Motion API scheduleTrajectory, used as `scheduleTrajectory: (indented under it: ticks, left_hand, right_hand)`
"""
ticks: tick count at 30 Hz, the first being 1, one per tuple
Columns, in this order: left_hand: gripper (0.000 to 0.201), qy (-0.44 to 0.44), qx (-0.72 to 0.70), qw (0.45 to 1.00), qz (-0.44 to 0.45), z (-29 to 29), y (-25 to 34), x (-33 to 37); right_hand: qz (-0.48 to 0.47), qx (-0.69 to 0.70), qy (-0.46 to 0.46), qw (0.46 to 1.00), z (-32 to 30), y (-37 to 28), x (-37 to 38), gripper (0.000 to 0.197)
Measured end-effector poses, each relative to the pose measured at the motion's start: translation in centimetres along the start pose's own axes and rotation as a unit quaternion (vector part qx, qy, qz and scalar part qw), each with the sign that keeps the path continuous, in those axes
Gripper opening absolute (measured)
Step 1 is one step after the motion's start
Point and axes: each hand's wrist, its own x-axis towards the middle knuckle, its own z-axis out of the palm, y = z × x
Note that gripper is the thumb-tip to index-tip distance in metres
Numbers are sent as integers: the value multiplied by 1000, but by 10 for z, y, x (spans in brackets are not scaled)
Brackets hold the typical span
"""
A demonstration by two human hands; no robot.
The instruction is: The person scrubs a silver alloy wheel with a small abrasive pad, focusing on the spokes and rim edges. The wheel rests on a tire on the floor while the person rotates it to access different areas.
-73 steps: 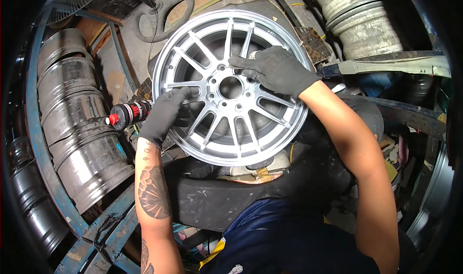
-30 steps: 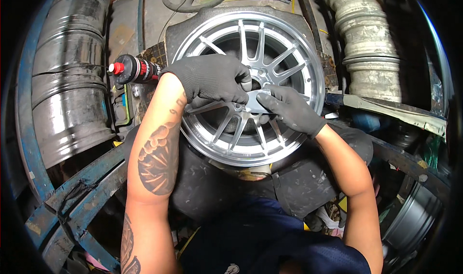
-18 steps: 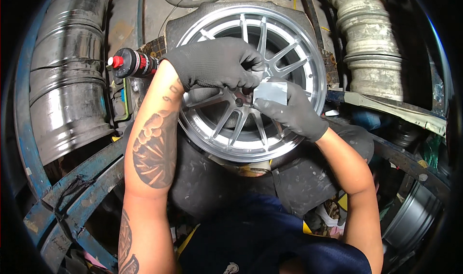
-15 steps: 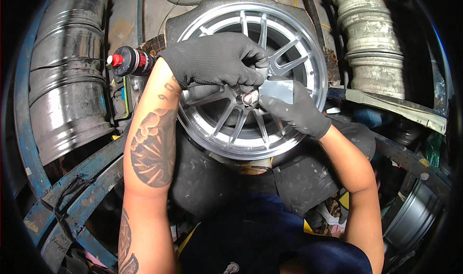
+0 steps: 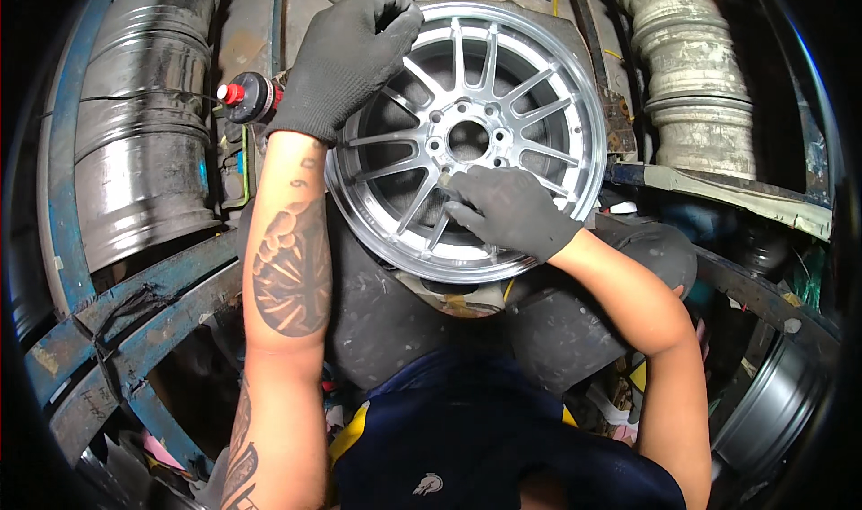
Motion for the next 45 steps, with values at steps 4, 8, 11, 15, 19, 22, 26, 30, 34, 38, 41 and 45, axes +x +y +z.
scheduleTrajectory:
  ticks: [4,8,11,15,19,22,26,30,34,38,41,45]
  left_hand:
    - [35,-18,-76,997,-5,11,7,-7]
    - [41,-244,83,956,-143,10,-1,-16]
    - [59,-307,215,925,-55,23,-6,-33]
    - [111,-259,337,905,20,53,-12,-65]
    - [130,-243,340,908,30,56,-7,-85]
    - [131,-264,329,907,15,60,-8,-85]
    - [121,-313,334,889,-6,59,3,-75]
    - [97,-345,310,885,-36,49,-15,-57]
    - [84,-353,274,894,-24,47,-20,-50]
    - [80,-366,264,892,-34,51,-12,-48]
    - [77,-360,260,896,-4,47,-19,-48]
    - [68,-365,241,899,-4,42,-26,-41]
  right_hand:
    - [-3,-43,-8,999,-1,2,-12,31]
    - [25,-66,5,997,-19,7,-12,29]
    - [13,-73,53,996,-28,18,-12,31]
    - [46,-61,21,997,-34,25,-17,31]
    - [61,-53,-15,997,-31,26,-15,28]
    - [51,-43,-7,998,-27,29,-14,25]
    - [15,-37,16,999,-19,33,-12,23]
    - [-3,-39,-5,999,-18,33,-9,23]
    - [-30,-82,-6,996,-13,33,-8,25]
    - [-54,-128,-3,990,-5,31,-5,33]
    - [-42,-154,-27,987,-3,26,-5,37]
    - [-52,-143,8,988,2,24,-8,38]
